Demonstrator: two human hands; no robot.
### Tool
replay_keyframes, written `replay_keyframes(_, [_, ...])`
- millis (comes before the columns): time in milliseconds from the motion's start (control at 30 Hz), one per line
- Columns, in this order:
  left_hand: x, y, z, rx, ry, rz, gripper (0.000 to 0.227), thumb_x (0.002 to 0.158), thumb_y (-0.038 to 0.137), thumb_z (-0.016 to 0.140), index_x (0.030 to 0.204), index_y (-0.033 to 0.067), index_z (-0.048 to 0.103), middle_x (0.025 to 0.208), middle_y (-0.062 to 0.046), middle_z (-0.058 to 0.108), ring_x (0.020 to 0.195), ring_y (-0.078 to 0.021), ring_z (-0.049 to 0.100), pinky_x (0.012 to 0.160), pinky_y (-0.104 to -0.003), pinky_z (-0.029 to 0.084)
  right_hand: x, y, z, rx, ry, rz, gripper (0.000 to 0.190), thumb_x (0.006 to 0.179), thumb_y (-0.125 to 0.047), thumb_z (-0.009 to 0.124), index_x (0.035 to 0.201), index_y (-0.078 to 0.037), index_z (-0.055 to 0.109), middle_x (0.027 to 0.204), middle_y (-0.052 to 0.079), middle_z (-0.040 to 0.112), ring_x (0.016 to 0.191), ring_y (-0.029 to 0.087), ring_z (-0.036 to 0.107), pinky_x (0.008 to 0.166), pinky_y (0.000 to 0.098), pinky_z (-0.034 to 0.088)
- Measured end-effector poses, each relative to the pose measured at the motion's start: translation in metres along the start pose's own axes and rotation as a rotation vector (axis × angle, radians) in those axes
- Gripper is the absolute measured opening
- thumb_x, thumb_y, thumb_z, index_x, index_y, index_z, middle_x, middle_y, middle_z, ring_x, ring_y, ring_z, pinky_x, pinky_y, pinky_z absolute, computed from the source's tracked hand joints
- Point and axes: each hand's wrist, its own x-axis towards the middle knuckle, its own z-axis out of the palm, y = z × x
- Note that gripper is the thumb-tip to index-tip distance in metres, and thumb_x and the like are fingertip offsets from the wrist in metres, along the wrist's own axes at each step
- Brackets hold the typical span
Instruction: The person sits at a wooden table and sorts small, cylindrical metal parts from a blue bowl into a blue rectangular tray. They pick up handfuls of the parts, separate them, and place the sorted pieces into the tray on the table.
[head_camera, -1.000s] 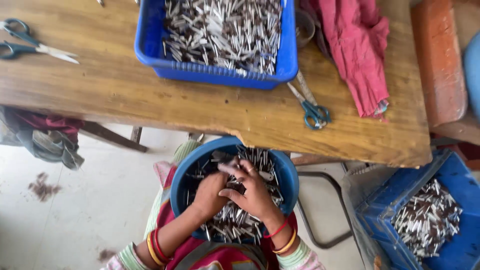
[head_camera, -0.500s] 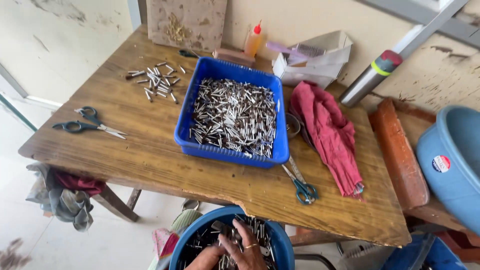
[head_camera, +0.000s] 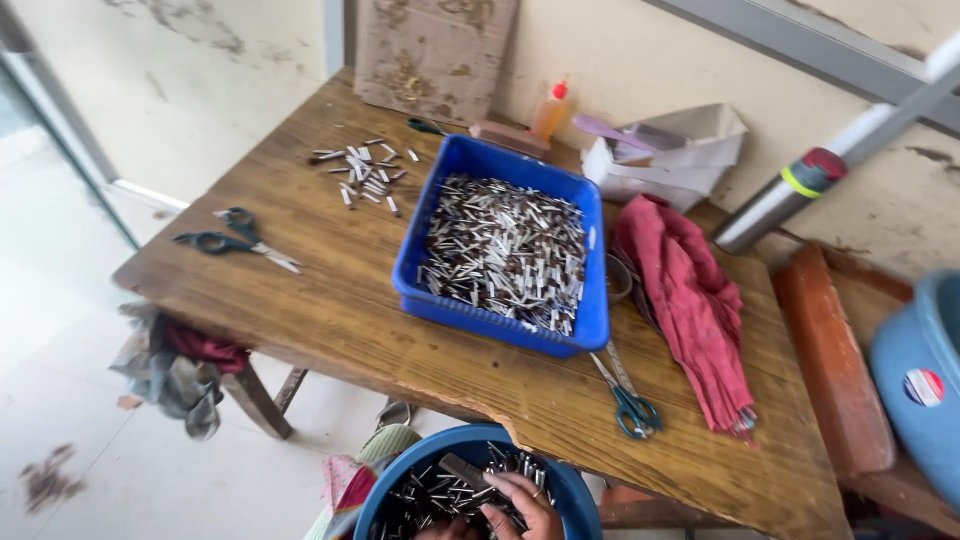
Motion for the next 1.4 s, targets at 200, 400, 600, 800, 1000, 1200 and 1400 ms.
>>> replay_keyframes(200, [-0.013, 0.1, -0.141, 0.184, 0.31, 0.179, 0.035, 0.072, 0.015, 0.077, 0.106, 0.0079, 0.073, 0.109, -0.021, 0.068, 0.098, -0.0456, 0.066, 0.083, -0.053, 0.053, 0.01, -0.036, -0.003, 0.01, -0.101, -0.088, 0.046, 0.078, -0.017, 0.088, 0.121, -0.007, 0.076, 0.12, 0.012, 0.071, 0.115, 0.028, 0.068, 0.097, 0.0383, 0.052])
replay_keyframes(400, [-0.047, 0.154, -0.184, -0.755, 0.123, -0.118, 0.022, 0.086, 0.006, 0.07, 0.108, 0.0039, 0.074, 0.09, -0.014, 0.075, 0.075, -0.0244, 0.071, 0.069, -0.042, 0.057, 0.0, -0.078, 0.003, 0.124, 0.119, 0.198, 0.025, 0.084, -0.003, 0.078, 0.108, -0.01, 0.079, 0.103, 0.008, 0.074, 0.094, 0.024, 0.074, 0.081, 0.0343, 0.059])
replay_keyframes(600, [-0.052, 0.181, -0.215, -1.778, -0.037, -0.778, 0.034, 0.087, 0.019, 0.067, 0.12, 0.0103, 0.065, 0.107, -0.008, 0.073, 0.092, -0.0227, 0.072, 0.068, -0.037, 0.06, 0.008, -0.097, -0.006, -0.104, 0.111, -0.131, 0.047, 0.08, -0.012, 0.078, 0.126, -0.014, 0.068, 0.116, 0.01, 0.069, 0.108, 0.028, 0.066, 0.095, 0.0373, 0.053])
replay_keyframes(800, [-0.046, 0.199, -0.234, -1.533, -0.147, -0.518, 0.041, 0.084, 0.005, 0.075, 0.124, 0.0053, 0.063, 0.114, -0.006, 0.069, 0.105, -0.0183, 0.067, 0.089, -0.036, 0.058, 0.011, -0.085, -0.01, -0.161, -0.105, -0.222, 0.103, 0.068, -0.039, 0.093, 0.153, -0.01, 0.043, 0.141, 0.014, 0.059, 0.129, 0.036, 0.056, 0.114, 0.0483, 0.041])
replay_keyframes(1000, [-0.047, 0.199, -0.234, -1.293, -0.077, -0.337, 0.05, 0.084, 0.003, 0.078, 0.129, 0.0032, 0.055, 0.11, -0.007, 0.069, 0.102, -0.0186, 0.067, 0.088, -0.037, 0.057, 0.027, -0.103, -0.021, -0.01, -0.118, -0.181, 0.091, 0.067, -0.029, 0.092, 0.146, -0.007, 0.051, 0.137, 0.013, 0.061, 0.126, 0.034, 0.059, 0.11, 0.0455, 0.046])
replay_keyframes(1200, [-0.048, 0.197, -0.235, -0.677, 0.067, -0.223, 0.09, 0.083, -0.002, 0.069, 0.163, 0.0096, 0.028, 0.105, -0.011, 0.072, 0.089, -0.0232, 0.075, 0.076, -0.039, 0.061, 0.004, -0.08, -0.008, 0.159, 0.039, 0.096, 0.04, 0.084, -0.008, 0.083, 0.123, -0.01, 0.074, 0.118, 0.006, 0.073, 0.105, 0.023, 0.074, 0.091, 0.0328, 0.06])
replay_keyframes(1400, [-0.045, 0.207, -0.249, -1.733, -0.038, -0.688, 0.053, 0.089, 0.01, 0.064, 0.141, 0.0053, 0.054, 0.114, -0.011, 0.071, 0.092, -0.0196, 0.074, 0.071, -0.037, 0.063, 0.017, -0.103, -0.01, -0.079, 0.134, -0.076, 0.048, 0.079, -0.02, 0.084, 0.125, -0.015, 0.071, 0.12, 0.009, 0.069, 0.108, 0.025, 0.069, 0.093, 0.036, 0.058])
